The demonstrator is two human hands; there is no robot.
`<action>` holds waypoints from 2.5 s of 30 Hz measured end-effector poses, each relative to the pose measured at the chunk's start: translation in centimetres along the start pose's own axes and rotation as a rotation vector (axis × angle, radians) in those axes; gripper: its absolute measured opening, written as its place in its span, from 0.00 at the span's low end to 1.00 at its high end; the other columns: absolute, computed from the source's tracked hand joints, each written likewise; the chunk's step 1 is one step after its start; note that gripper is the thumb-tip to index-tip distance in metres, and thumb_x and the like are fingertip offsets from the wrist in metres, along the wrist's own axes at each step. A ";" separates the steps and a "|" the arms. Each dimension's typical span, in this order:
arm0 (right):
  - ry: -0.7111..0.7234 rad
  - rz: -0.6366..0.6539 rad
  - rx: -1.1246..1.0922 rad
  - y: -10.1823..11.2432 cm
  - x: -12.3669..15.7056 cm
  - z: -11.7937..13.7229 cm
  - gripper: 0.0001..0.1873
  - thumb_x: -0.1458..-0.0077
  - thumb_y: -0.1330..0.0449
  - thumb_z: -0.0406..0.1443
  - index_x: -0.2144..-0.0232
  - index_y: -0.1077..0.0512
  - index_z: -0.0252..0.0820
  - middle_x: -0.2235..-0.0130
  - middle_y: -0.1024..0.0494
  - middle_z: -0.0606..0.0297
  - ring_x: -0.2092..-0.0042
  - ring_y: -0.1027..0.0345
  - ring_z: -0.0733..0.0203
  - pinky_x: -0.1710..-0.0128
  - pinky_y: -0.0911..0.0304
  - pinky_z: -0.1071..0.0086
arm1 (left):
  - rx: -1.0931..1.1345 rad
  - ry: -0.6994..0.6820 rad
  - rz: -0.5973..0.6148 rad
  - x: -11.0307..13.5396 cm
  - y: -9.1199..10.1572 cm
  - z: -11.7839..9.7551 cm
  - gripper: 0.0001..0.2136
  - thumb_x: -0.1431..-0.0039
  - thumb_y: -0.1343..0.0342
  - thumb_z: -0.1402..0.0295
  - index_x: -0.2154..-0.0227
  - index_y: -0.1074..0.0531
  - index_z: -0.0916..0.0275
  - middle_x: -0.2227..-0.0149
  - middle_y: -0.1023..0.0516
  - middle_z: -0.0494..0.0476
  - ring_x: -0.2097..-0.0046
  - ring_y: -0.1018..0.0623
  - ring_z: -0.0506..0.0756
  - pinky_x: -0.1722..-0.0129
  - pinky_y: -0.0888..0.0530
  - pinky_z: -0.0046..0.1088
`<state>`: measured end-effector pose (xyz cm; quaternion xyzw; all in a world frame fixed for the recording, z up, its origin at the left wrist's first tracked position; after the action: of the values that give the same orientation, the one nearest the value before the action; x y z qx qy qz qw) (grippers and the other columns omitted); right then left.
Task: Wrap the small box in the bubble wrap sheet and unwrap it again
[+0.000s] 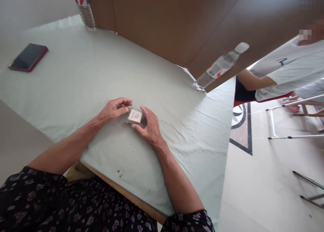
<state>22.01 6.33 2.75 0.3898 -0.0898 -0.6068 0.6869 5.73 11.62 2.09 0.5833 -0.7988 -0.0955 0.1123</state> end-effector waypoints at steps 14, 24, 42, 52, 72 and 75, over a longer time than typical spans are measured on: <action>0.172 -0.051 0.267 2.1 -0.8 3.5 0.07 0.37 0.38 0.40 0.58 0.21 0.51 0.49 0.19 0.60 0.46 0.28 0.49 0.47 0.38 0.52 | -0.155 -0.146 0.315 1.1 -2.9 -1.4 0.38 0.50 0.44 0.65 0.33 0.41 0.63 0.40 0.28 0.65 0.43 0.27 0.64 0.43 0.31 0.42; 0.249 -0.074 0.337 1.4 -2.8 5.0 0.10 0.34 0.46 0.35 0.65 0.26 0.47 0.54 0.17 0.61 0.51 0.26 0.52 0.49 0.41 0.54 | -0.163 -0.161 0.288 0.9 -3.0 -1.5 0.38 0.53 0.44 0.68 0.34 0.39 0.63 0.42 0.27 0.64 0.45 0.26 0.64 0.44 0.30 0.42; 0.145 -0.186 0.258 5.3 -7.9 3.3 0.09 0.32 0.49 0.38 0.65 0.33 0.46 0.51 0.20 0.56 0.47 0.28 0.52 0.47 0.39 0.56 | 0.027 -0.159 0.247 0.8 -3.7 -1.0 0.42 0.50 0.35 0.58 0.33 0.43 0.63 0.48 0.25 0.64 0.49 0.26 0.61 0.47 0.29 0.41; -0.030 -0.172 0.292 5.1 -13.0 -3.2 0.08 0.37 0.49 0.35 0.69 0.32 0.45 0.56 0.20 0.56 0.52 0.27 0.52 0.47 0.37 0.57 | 0.318 -0.051 0.231 0.3 -3.5 0.0 0.26 0.50 0.34 0.59 0.49 0.30 0.64 0.57 0.23 0.60 0.59 0.24 0.54 0.56 0.28 0.33; -0.457 -0.228 -0.342 4.0 -2.2 -4.0 0.06 0.50 0.40 0.40 0.74 0.29 0.45 0.73 0.25 0.69 0.69 0.34 0.62 0.65 0.38 0.67 | 0.375 0.074 -0.026 -0.3 -0.7 1.5 0.17 0.54 0.37 0.60 0.63 0.20 0.65 0.66 0.21 0.56 0.67 0.27 0.51 0.62 0.29 0.30; -0.562 -0.239 -0.612 3.1 -1.6 -5.8 0.09 0.52 0.37 0.43 0.74 0.29 0.45 0.74 0.24 0.69 0.70 0.32 0.63 0.65 0.36 0.67 | 0.091 -0.075 -0.214 0.0 1.4 0.0 0.12 0.53 0.39 0.62 0.67 0.23 0.63 0.61 0.23 0.57 0.65 0.26 0.52 0.64 0.29 0.29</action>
<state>27.47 10.13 1.38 -0.0044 -0.0434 -0.7633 0.6445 4.46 12.00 2.47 0.6658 -0.7390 -0.0924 0.0447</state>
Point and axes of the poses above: each hand's wrist, its own x-axis away from the middle knuckle, its own y-axis out of the back of the hand, z = x × y, the point moved 10 cm from there along -x, towards the middle knuckle
